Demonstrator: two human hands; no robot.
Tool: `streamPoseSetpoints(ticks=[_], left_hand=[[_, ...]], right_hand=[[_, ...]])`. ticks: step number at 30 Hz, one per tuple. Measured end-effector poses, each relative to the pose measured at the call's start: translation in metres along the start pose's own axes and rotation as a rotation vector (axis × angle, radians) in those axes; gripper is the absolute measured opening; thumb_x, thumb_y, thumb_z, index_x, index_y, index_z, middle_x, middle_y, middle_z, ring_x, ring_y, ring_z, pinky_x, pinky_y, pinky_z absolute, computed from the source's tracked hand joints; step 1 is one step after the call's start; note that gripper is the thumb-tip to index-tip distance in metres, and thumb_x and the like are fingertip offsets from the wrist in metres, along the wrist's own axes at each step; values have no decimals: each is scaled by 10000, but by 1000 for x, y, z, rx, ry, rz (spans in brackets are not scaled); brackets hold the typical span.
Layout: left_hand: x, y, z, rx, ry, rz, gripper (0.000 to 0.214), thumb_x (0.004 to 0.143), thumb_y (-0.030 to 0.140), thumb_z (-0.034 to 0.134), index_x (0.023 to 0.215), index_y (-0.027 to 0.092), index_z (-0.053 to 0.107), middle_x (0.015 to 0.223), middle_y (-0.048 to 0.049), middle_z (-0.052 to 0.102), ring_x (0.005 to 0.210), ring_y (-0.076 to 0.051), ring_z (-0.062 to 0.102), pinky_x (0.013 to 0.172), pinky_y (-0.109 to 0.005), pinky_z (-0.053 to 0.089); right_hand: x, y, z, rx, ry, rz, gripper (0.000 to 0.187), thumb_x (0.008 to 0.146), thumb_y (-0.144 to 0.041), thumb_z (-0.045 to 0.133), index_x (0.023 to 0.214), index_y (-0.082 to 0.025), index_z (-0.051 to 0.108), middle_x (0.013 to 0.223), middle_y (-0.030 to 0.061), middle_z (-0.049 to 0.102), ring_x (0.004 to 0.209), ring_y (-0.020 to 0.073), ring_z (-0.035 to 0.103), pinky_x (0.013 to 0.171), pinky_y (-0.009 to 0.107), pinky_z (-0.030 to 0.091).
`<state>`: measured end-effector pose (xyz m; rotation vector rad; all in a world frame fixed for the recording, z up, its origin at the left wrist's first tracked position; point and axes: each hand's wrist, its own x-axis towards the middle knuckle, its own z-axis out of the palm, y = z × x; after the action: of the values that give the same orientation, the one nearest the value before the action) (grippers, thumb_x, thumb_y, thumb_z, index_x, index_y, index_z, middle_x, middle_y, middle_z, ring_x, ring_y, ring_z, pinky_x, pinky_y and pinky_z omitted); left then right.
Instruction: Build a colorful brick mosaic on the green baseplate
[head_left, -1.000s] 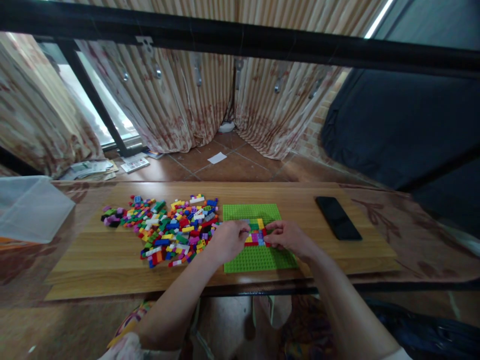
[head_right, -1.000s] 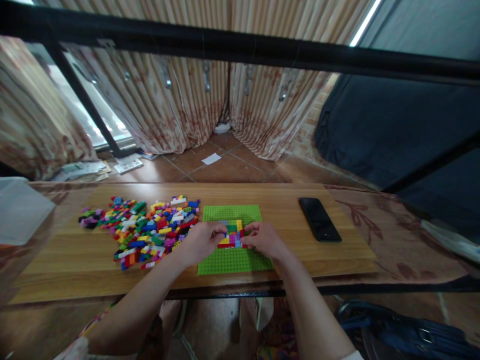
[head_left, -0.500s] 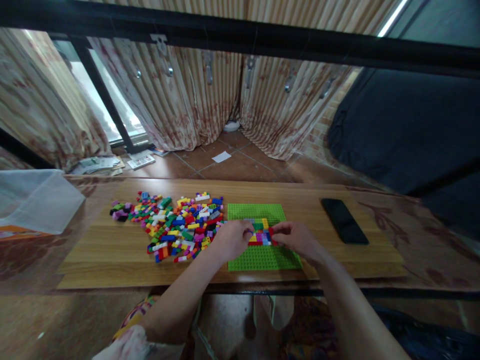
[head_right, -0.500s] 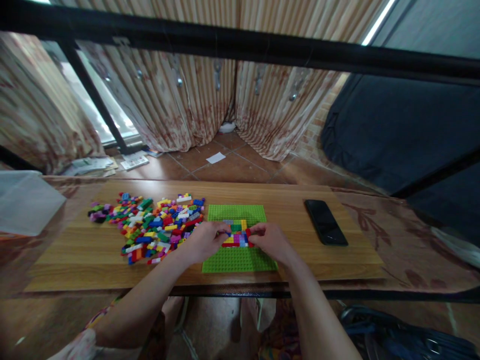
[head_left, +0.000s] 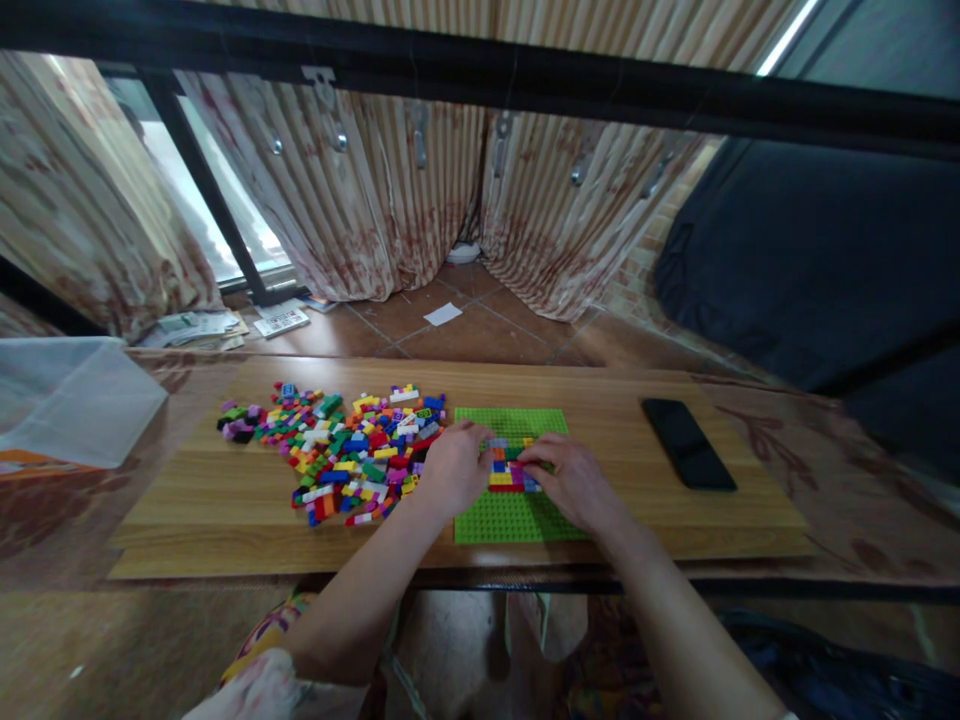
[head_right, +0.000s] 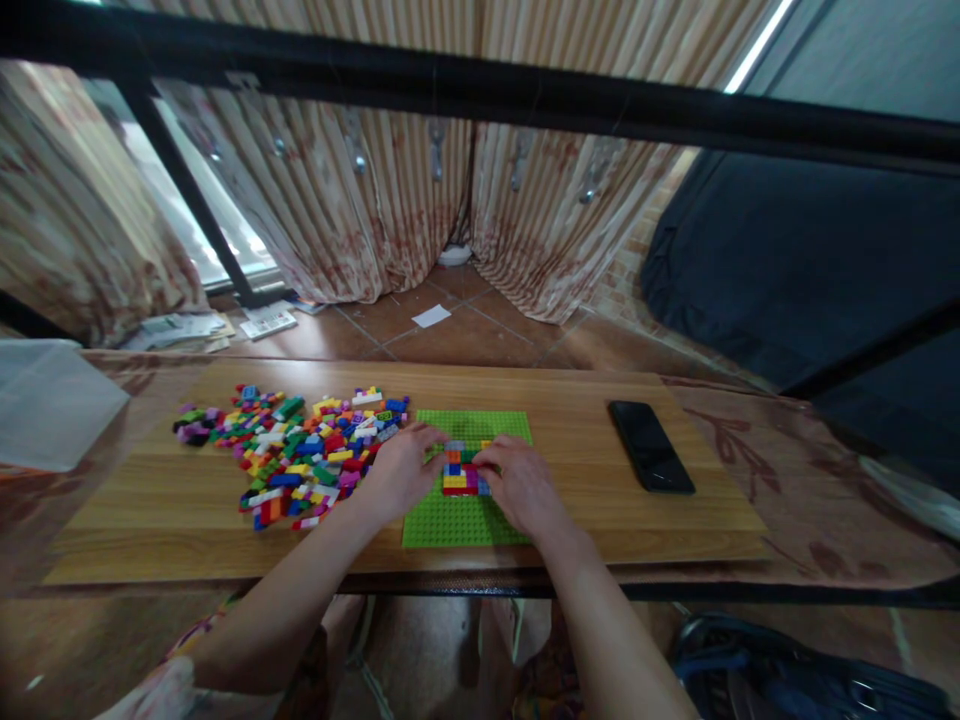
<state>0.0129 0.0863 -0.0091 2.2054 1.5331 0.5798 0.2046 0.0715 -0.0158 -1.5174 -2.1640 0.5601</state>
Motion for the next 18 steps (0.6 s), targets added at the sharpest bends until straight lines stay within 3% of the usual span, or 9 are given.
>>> streamPoseSetpoints(ticks=[6, 12, 18], left_hand=[[1, 5, 8, 30, -20, 26, 276, 819, 211, 541, 1080, 204, 632, 1084, -67, 634, 1019, -216, 583, 900, -320, 461], [5, 8, 13, 25, -3, 12, 272, 828, 253, 546, 1075, 185, 638, 1053, -78, 639, 992, -218, 588, 907, -330, 461], [5, 10, 13, 47, -10, 5, 272, 833, 236, 527, 1075, 183, 638, 1052, -80, 643, 997, -224, 587, 904, -334, 456]], right_hand=[[4, 0, 3, -1, 46, 59, 96, 761, -188, 613, 785, -215, 702, 827, 37, 632, 813, 186, 571, 773, 326, 430], [3, 9, 2, 55, 90, 127, 91, 735, -222, 648, 814, -207, 690, 823, 33, 651, 772, 175, 594, 736, 317, 453], [0, 27, -7, 171, 121, 299, 171, 743, -308, 639, 843, -185, 705, 829, 54, 707, 748, 188, 626, 707, 325, 468]])
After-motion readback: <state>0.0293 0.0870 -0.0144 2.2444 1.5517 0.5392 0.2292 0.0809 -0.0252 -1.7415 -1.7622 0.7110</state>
